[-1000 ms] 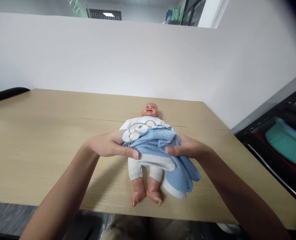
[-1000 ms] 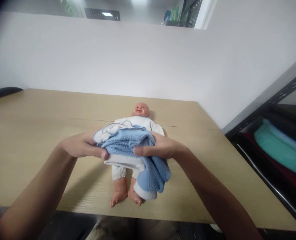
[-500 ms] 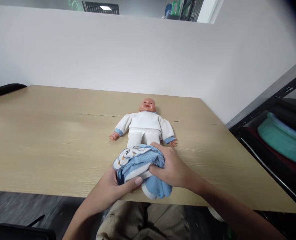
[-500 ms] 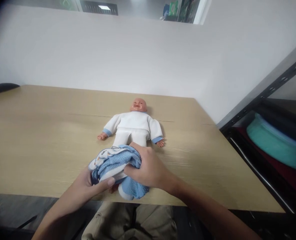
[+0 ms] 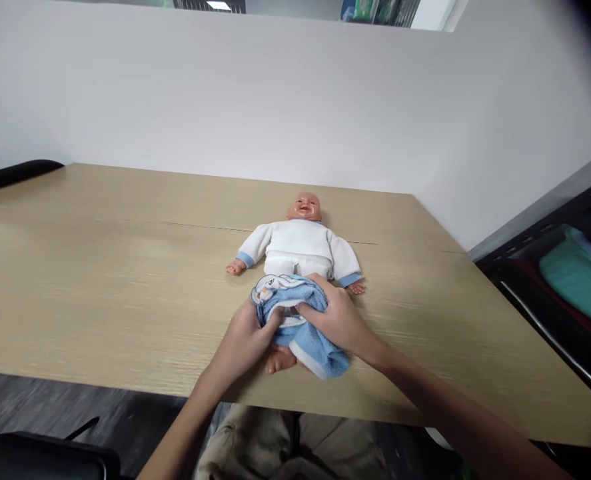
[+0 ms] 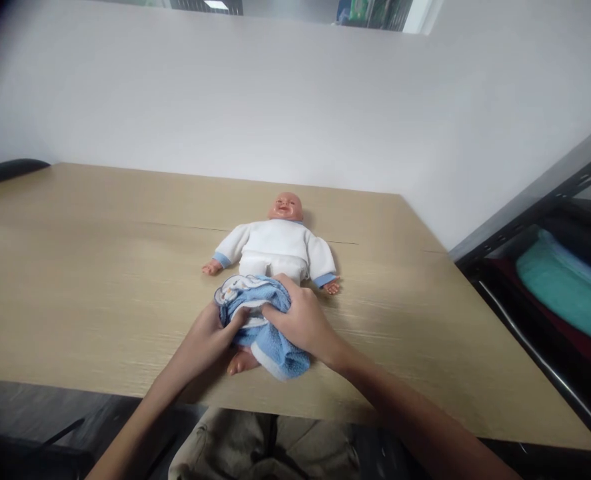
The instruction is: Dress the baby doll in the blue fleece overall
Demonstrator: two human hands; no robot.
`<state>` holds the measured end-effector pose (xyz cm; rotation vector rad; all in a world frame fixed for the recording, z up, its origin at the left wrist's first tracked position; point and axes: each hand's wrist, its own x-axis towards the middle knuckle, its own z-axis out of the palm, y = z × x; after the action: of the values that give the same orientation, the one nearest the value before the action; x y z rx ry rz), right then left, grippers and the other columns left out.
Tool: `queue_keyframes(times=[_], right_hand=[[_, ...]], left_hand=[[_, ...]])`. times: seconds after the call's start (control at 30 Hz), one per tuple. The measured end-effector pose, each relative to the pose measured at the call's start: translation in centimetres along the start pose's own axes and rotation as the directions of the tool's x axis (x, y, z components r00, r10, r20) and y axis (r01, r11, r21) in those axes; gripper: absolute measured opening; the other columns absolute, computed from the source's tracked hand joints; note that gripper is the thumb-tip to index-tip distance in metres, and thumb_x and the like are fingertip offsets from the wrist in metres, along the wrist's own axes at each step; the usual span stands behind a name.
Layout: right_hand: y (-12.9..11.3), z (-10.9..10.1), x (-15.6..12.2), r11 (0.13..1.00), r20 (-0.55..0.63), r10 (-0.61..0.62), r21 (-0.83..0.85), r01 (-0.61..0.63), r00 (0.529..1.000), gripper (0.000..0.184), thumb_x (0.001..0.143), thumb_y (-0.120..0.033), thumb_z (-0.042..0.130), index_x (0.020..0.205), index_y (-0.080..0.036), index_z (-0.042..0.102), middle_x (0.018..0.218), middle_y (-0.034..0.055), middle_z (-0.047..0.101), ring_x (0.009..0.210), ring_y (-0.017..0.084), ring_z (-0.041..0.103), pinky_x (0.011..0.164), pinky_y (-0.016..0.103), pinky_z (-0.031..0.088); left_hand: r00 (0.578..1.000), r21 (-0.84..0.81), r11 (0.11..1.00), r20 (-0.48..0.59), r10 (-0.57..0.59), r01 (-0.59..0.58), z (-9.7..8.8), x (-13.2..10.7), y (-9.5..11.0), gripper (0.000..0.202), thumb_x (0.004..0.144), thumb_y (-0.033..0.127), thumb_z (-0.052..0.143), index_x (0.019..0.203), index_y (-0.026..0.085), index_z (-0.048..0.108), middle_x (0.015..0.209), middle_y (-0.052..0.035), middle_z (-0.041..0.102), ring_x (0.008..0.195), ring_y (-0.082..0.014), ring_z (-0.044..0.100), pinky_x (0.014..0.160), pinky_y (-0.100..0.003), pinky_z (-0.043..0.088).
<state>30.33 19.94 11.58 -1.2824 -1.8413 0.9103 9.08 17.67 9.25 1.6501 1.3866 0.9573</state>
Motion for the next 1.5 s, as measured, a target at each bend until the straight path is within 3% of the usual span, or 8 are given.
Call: queue_keyframes(times=[0.2,0.3,0.57,0.8,1.0,1.23,1.33,1.5], right_hand=[[1.6,-0.6,2.9,0.999,-0.060,0.006,-0.041,-0.008,0.998,0.022,0.089,-0.030,0.073,0.110,-0.024,0.069,0.102,0.0038,0.080,0.097,0.027,0.075,0.089,0.037,0.054],[1.6,-1.6,3.9,0.999,-0.006,-0.009,-0.045,0.008,1.000,0.019,0.089,-0.029,0.072,0.106,-0.024,0.068,0.104,0.0036,0.079,0.098,0.026,0.073,0.089,0.037,0.054],[-2.5,-2.4,1.9,0.991,0.186,0.030,-0.135,-0.005,0.982,0.017,0.086,-0.028,0.075,0.099,-0.024,0.065,0.094,-0.0009,0.075,0.082,0.021,0.067,0.074,0.032,0.048],[-3.2,-1.1,0.6,0.971,0.309,0.101,-0.239,-0.026,0.946,0.012,0.088,-0.026,0.073,0.099,-0.022,0.069,0.096,0.0031,0.079,0.082,0.022,0.067,0.072,0.033,0.043],[-3.9,-1.3,-0.2,0.962,0.367,0.090,-0.274,0.015,0.926,0.003,0.089,-0.025,0.071,0.088,-0.023,0.069,0.090,0.0012,0.078,0.077,0.020,0.063,0.069,0.032,0.038],[-3.4,-1.4,0.0,0.967,0.389,0.068,-0.252,0.035,0.919,0.004,0.089,-0.025,0.073,0.086,-0.023,0.071,0.088,-0.0005,0.078,0.077,0.020,0.065,0.069,0.032,0.040],[-3.1,-1.5,0.0,0.974,0.398,0.063,-0.224,0.031,0.915,0.003,0.089,-0.026,0.073,0.092,-0.025,0.074,0.091,-0.0001,0.079,0.077,0.021,0.066,0.068,0.031,0.042],[-2.7,-1.6,0.1,0.978,0.389,0.053,-0.205,0.031,0.920,0.016,0.090,-0.029,0.074,0.106,-0.026,0.077,0.100,0.0018,0.083,0.084,0.024,0.071,0.075,0.034,0.048]], left_hand=[[0.999,-0.009,0.999,-0.004,0.052,-0.052,-0.2,3.1,-0.4,0.036,0.104,0.041,0.062,0.132,0.019,0.064,0.131,-0.0102,0.076,0.120,-0.0316,0.071,0.102,-0.042,0.053],[0.999,0.012,0.999,0.007,0.045,-0.045,-0.7,3.4,0.0,0.035,0.099,0.035,0.064,0.131,0.020,0.065,0.128,-0.0085,0.077,0.117,-0.0313,0.071,0.099,-0.041,0.053],[0.978,-0.048,0.983,0.125,-0.168,0.175,-1.7,-1.2,0.9,0.042,0.098,0.047,0.063,0.133,0.023,0.064,0.136,-0.0093,0.074,0.127,-0.0357,0.066,0.108,-0.044,0.051],[0.950,0.080,0.974,0.216,-0.226,0.214,-2.2,-3.3,0.6,0.042,0.100,0.043,0.059,0.138,0.025,0.061,0.138,-0.0086,0.073,0.125,-0.0354,0.067,0.104,-0.042,0.049],[0.926,0.299,0.936,0.267,-0.267,0.184,-2.6,-3.5,1.3,0.028,0.095,0.049,0.054,0.095,0.023,0.066,0.095,-0.0094,0.074,0.091,-0.0335,0.068,0.082,-0.041,0.047],[0.935,0.331,0.930,0.249,-0.251,0.162,-2.7,-3.3,1.5,0.039,0.101,0.055,0.049,0.083,0.023,0.063,0.091,-0.0092,0.074,0.090,-0.0317,0.068,0.083,-0.041,0.047],[0.964,0.274,0.950,0.175,-0.202,0.149,-2.5,-3.3,0.8,0.034,0.102,0.052,0.052,0.096,0.022,0.068,0.099,-0.0103,0.077,0.096,-0.0328,0.069,0.088,-0.042,0.049],[0.998,0.055,0.999,0.055,-0.008,0.005,-1.8,-3.1,-0.6,0.037,0.103,0.040,0.059,0.135,0.022,0.063,0.140,-0.0123,0.070,0.129,-0.0319,0.063,0.112,-0.044,0.047]])
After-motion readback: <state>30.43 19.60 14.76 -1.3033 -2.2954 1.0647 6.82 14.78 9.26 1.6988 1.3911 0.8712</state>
